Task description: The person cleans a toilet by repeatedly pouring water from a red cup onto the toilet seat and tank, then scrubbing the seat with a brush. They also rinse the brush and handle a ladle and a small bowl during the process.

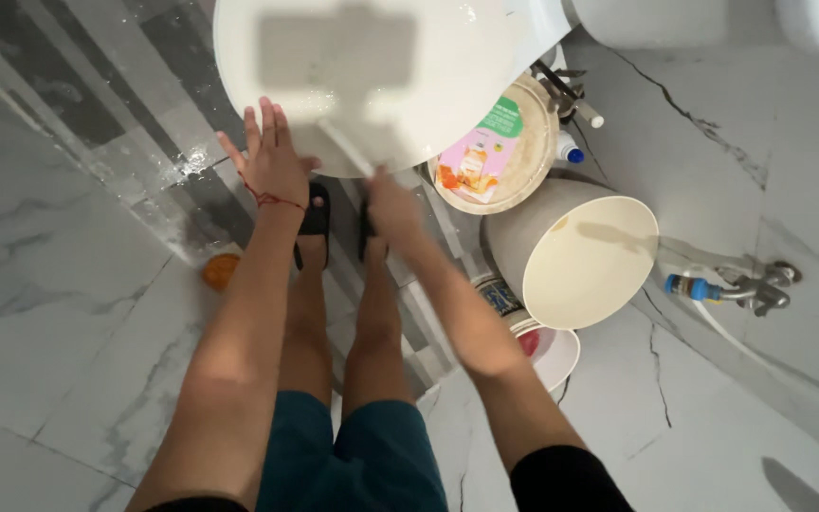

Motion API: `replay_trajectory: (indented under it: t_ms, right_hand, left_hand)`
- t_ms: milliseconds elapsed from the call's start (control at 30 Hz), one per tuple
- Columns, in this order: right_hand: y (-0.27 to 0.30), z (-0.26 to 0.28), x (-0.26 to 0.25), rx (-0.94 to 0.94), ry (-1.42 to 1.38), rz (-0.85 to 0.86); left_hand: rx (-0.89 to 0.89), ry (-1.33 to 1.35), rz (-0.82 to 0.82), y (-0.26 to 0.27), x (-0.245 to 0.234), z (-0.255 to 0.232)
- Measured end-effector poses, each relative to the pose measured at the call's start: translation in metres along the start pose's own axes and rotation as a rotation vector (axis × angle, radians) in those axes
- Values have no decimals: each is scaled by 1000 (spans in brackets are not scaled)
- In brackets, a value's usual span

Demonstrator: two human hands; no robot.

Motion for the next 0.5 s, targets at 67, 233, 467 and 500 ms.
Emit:
replay_trajectory:
  t_ms: [67, 233, 467, 500]
  right_hand:
    - [0, -58, 0, 92, -15, 96]
    - [-1, -47, 19, -57, -51, -3]
    - [-13, -96, -27, 247, -181, 38]
    - [-28, -130, -45, 409, -249, 2]
  left_hand:
    - [60, -5, -116, 5, 17, 7]
    - [61, -100, 47, -24, 36, 1]
    - [97, -231, 68, -22, 32, 0]
    - [107, -242, 25, -24, 30, -1]
Point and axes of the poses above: each hand's wrist, its own y-axis away from the middle knuckle, its own x-axis out of the palm, z = x × y, the point moved 8 cm from there along -y, towards the middle knuckle, and after that the axes turned 4 degrees about -y, right-handed, at the moved point
